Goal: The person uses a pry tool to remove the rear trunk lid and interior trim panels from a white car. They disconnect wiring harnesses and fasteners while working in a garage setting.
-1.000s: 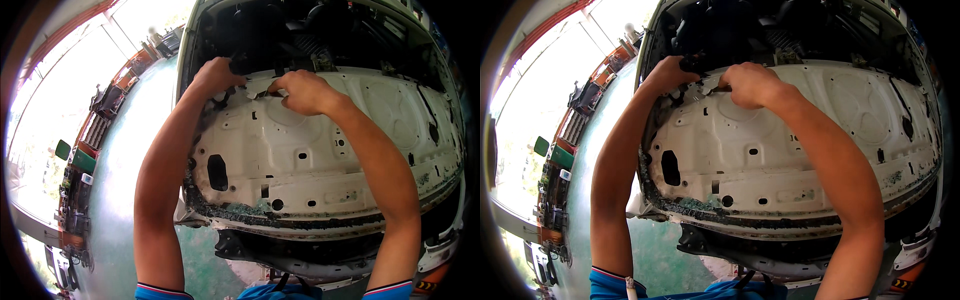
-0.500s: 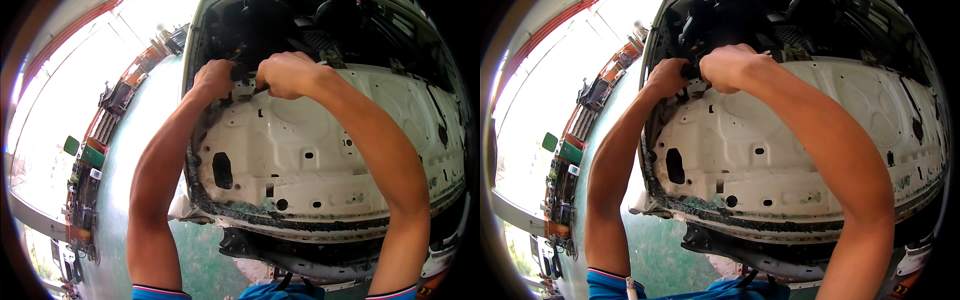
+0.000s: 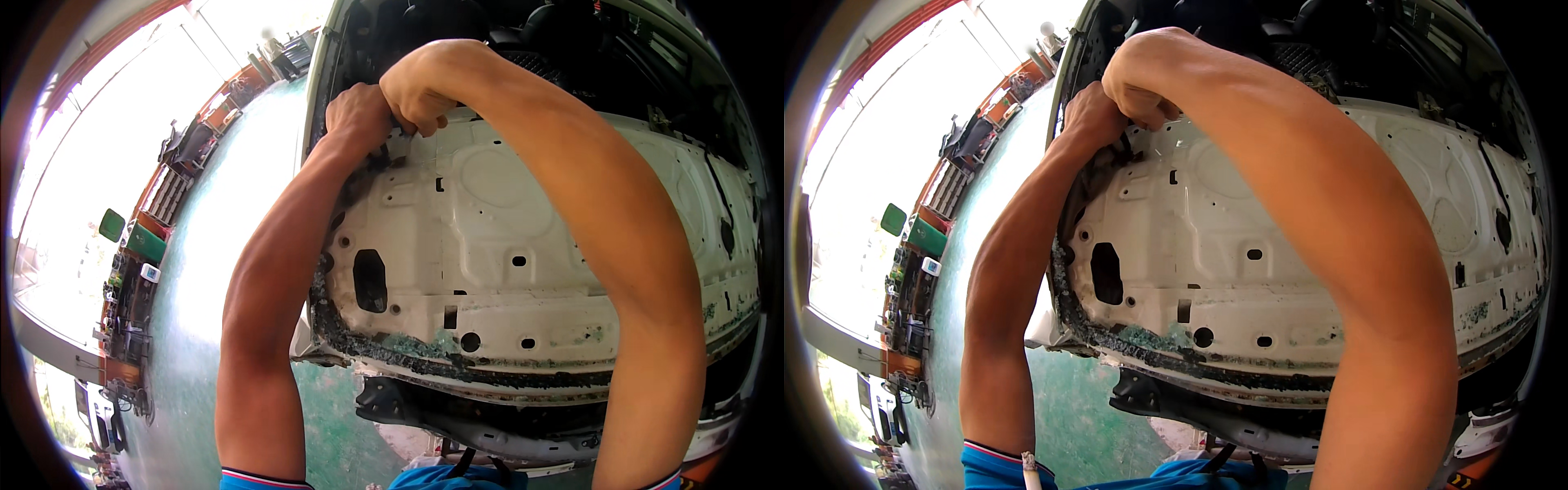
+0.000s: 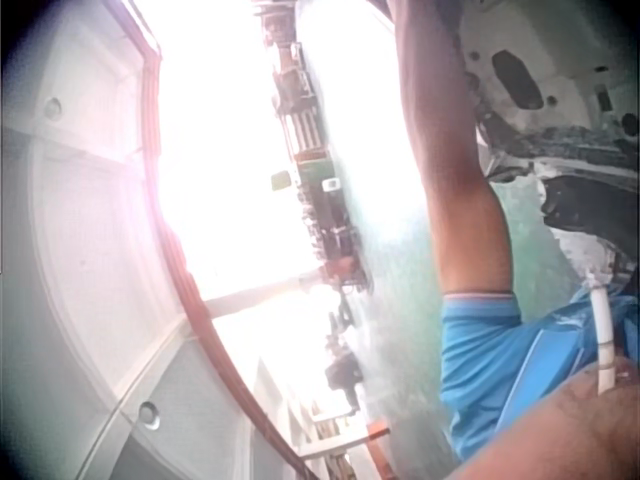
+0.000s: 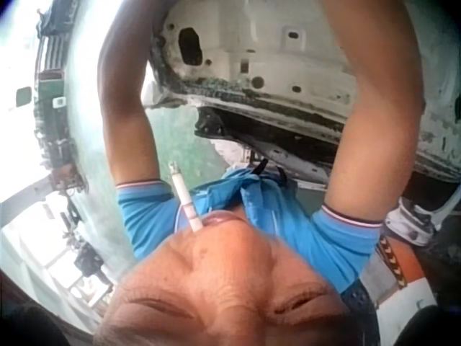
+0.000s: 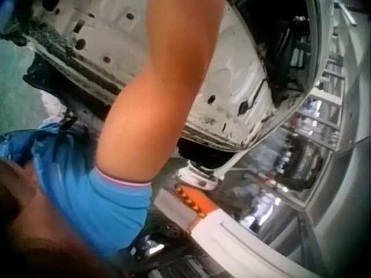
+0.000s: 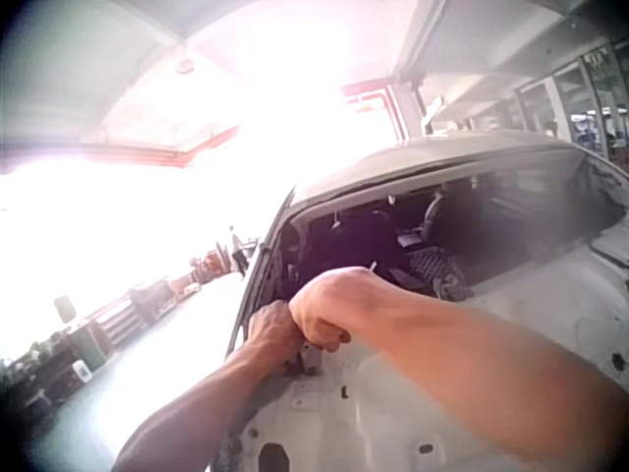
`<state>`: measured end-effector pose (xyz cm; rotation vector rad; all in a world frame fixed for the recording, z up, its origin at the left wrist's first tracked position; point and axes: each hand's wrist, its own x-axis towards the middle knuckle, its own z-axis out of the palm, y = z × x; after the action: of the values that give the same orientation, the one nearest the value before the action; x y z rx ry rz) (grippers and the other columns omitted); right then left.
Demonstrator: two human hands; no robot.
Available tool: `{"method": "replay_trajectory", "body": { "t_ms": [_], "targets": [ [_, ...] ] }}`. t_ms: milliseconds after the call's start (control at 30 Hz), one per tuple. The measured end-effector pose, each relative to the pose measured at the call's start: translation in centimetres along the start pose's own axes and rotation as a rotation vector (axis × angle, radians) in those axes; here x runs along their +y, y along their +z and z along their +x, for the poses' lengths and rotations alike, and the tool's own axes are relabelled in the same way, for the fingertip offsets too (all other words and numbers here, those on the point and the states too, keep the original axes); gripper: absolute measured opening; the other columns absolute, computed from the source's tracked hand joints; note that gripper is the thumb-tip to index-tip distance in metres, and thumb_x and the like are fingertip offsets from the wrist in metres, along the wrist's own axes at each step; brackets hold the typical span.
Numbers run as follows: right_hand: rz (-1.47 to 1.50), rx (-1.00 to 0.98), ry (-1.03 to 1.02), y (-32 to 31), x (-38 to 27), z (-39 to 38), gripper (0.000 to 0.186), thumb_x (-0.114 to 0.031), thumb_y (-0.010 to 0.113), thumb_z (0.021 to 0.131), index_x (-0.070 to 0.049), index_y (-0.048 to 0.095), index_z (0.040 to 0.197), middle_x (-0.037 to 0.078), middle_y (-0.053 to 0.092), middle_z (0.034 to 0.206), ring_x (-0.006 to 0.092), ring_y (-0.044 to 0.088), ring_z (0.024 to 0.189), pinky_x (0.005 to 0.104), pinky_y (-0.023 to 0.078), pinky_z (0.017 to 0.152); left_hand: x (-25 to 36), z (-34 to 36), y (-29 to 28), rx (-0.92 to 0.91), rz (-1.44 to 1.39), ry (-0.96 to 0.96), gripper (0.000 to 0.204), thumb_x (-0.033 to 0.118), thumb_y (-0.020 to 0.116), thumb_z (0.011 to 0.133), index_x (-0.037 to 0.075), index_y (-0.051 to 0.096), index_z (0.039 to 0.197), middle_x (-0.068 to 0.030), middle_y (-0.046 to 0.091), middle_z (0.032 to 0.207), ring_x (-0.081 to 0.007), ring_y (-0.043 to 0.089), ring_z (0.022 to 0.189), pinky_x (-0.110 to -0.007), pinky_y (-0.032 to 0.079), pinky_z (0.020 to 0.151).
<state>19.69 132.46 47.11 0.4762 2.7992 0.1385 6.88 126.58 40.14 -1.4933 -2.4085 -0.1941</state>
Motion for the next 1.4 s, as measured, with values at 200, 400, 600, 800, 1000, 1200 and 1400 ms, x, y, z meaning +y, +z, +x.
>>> {"method": "replay_trajectory", "body": {
  "t_ms": [200,400,600,800,1000,1200,1400],
  "targets": [
    [-0.137,0.082,0.064,0.3,-1.8,0.4,0.022,-0.005,0.069,0.074,-0.008,0.079,0.094,0.010,0.075,0.087,0.0269,0.071,0.077,0.0393,0.055,0.068,0.0,-0.3,0.1,0.085,-0.052,0.040,0.023,0.028,0.077,0.077,0.008,0.078,0.088,-0.0165,0.074,0.092,-0.0352,0.071,0.093,-0.043,0.056,0.079],
    [0.222,0.322,0.051,4.8,0.5,-1.4,0.026,-0.008,0.069,0.079,-0.009,0.076,0.104,0.011,0.075,0.101,0.0285,0.071,0.097,0.0408,0.056,0.084,1.3,-0.4,-0.4,0.055,0.023,0.111,0.018,0.022,0.070,0.081,0.014,0.078,0.096,-0.0174,0.074,0.100,-0.0382,0.070,0.096,-0.046,0.057,0.082],
    [0.011,0.239,0.147,2.3,-2.3,-1.1,0.026,-0.006,0.063,0.084,-0.006,0.074,0.107,0.015,0.073,0.110,0.0309,0.070,0.103,0.0417,0.056,0.086,0.8,-1.2,-1.1,0.074,-0.054,0.080,0.024,0.024,0.072,0.080,0.017,0.076,0.102,-0.0126,0.074,0.103,-0.0346,0.069,0.102,-0.045,0.055,0.086],
    [0.285,0.305,0.128,5.9,-0.4,-1.8,0.028,-0.004,0.062,0.083,-0.011,0.074,0.108,0.011,0.074,0.110,0.0282,0.070,0.104,0.0401,0.056,0.086,0.9,-0.1,0.2,0.072,-0.008,0.114,0.021,0.020,0.068,0.082,0.018,0.075,0.101,-0.0162,0.073,0.097,-0.0386,0.068,0.097,-0.048,0.054,0.083],
    [0.384,0.374,0.148,7.1,-0.4,-3.1,0.025,-0.008,0.063,0.084,-0.012,0.075,0.106,0.011,0.074,0.110,0.0292,0.070,0.105,0.0407,0.056,0.087,0.0,0.5,1.1,0.168,0.027,0.118,0.022,0.016,0.066,0.082,0.017,0.075,0.102,-0.0182,0.072,0.095,-0.0416,0.067,0.093,-0.051,0.054,0.081],
    [0.544,0.515,0.200,11.5,-0.3,-4.2,0.028,-0.016,0.068,0.088,-0.017,0.075,0.115,0.012,0.072,0.114,0.0310,0.066,0.110,0.0416,0.053,0.094,2.5,2.7,-0.8,0.255,0.143,0.108,0.033,0.010,0.062,0.083,0.018,0.075,0.113,-0.0183,0.072,0.105,-0.0386,0.069,0.098,-0.049,0.055,0.085],
    [0.367,0.338,0.271,7.9,2.4,-6.1,0.034,-0.015,0.067,0.088,-0.013,0.072,0.121,0.012,0.072,0.115,0.0304,0.067,0.109,0.0420,0.052,0.097,1.7,2.1,-2.3,0.105,0.121,0.170,0.044,0.014,0.069,0.082,0.020,0.069,0.125,-0.0154,0.073,0.105,-0.0356,0.068,0.103,-0.045,0.054,0.091]
  ]
}}
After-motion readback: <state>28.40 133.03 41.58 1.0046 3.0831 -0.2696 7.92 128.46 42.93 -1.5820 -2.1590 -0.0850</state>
